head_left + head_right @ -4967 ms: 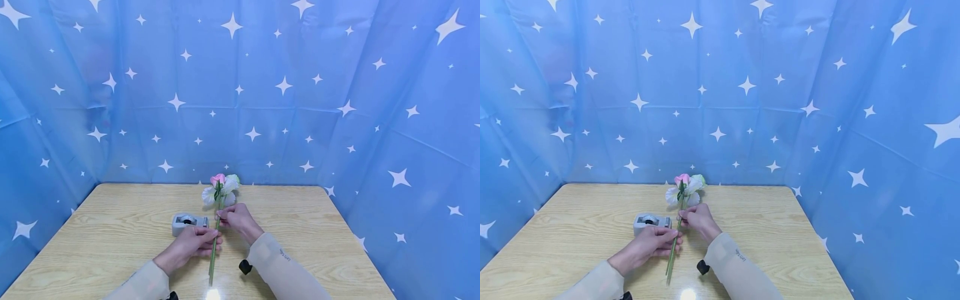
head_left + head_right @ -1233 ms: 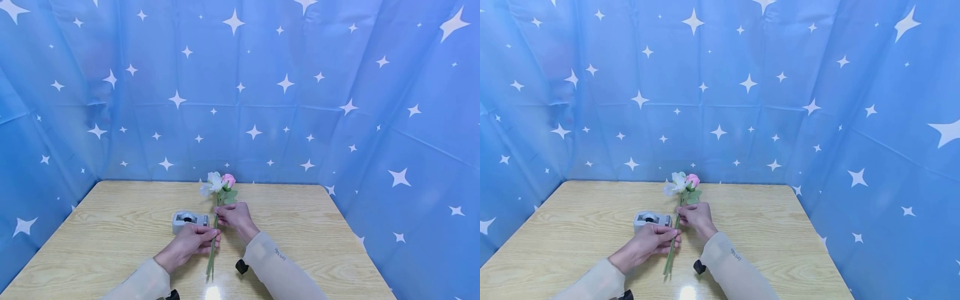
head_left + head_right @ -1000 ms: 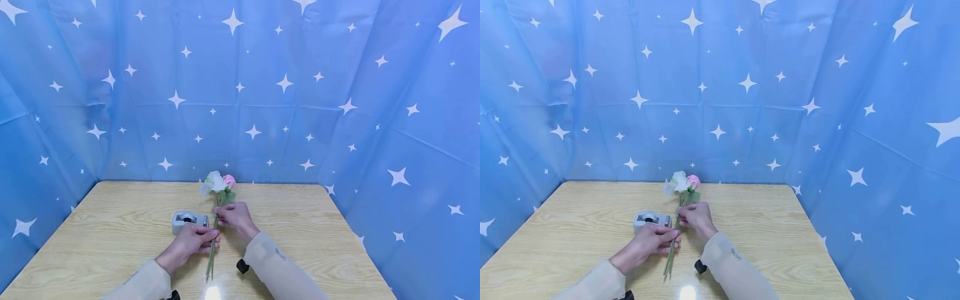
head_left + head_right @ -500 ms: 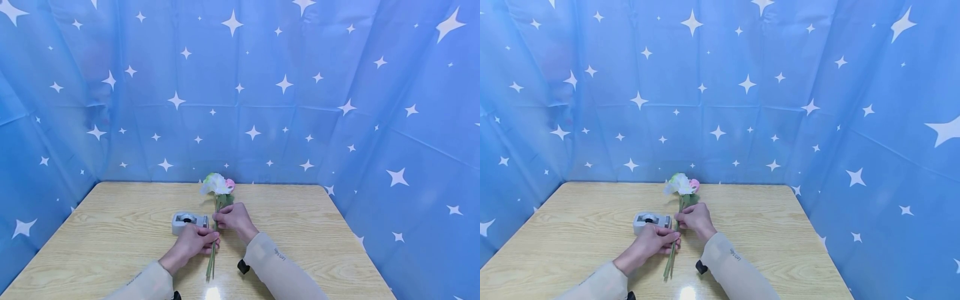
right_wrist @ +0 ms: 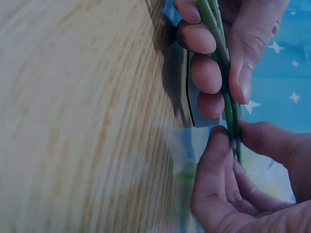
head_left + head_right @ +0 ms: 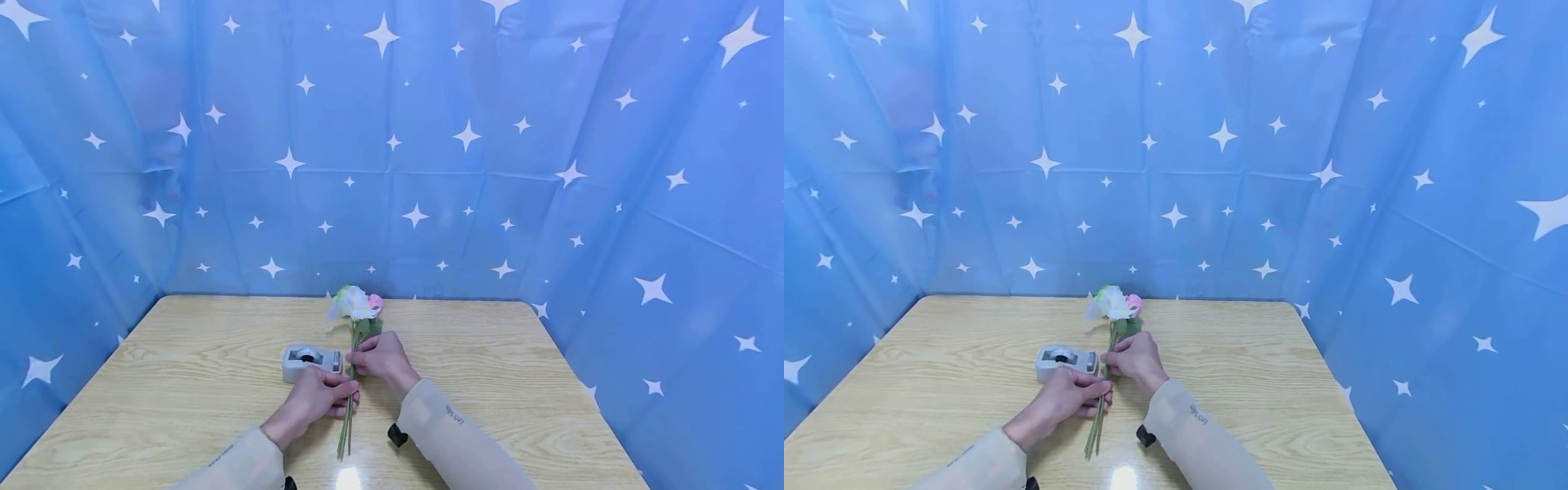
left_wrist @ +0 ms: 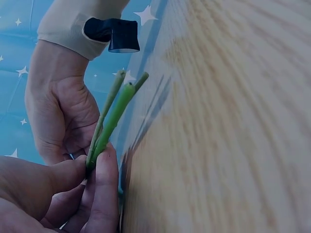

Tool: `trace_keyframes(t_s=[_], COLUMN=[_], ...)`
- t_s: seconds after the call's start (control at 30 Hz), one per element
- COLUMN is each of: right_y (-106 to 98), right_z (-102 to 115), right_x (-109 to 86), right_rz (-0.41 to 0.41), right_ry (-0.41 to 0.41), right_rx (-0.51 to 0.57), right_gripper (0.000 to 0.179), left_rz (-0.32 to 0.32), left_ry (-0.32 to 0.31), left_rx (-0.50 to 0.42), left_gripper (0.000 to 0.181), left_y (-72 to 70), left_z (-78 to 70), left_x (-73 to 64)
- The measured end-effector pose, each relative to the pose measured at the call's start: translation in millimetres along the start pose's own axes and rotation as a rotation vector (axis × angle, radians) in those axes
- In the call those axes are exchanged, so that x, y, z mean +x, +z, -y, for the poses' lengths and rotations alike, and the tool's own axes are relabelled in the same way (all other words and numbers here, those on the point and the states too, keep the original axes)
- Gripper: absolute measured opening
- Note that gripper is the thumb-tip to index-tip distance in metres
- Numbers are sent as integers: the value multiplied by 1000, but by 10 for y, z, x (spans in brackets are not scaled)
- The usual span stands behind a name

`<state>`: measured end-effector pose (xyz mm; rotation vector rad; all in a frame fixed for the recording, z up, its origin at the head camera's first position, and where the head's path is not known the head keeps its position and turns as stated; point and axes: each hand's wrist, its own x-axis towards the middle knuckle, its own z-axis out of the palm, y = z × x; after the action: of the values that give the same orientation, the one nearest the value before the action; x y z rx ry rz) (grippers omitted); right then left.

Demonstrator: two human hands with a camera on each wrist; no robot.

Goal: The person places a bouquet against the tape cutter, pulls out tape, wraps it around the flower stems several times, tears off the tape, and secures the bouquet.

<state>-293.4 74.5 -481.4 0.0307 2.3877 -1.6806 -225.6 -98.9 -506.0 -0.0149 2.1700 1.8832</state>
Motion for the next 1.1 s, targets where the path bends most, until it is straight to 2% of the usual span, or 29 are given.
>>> trace_keyframes(t_s=[0.37, 0.73, 1.1], right_y=[30, 73, 124], right_z=[7, 54, 48], right_x=[24, 27, 65], right_rz=[6, -27, -34], right_ry=[-3, -36, -30], right_rx=[-54, -185, -206], right_gripper=[15, 15, 14], left_rz=[8, 6, -8], left_ry=[2, -8, -25], left_rx=[-10, -23, -23], left_gripper=[28, 26, 22], left_y=[-14, -31, -38], left_z=[-4, 13, 8], left_x=[-22, -10, -14])
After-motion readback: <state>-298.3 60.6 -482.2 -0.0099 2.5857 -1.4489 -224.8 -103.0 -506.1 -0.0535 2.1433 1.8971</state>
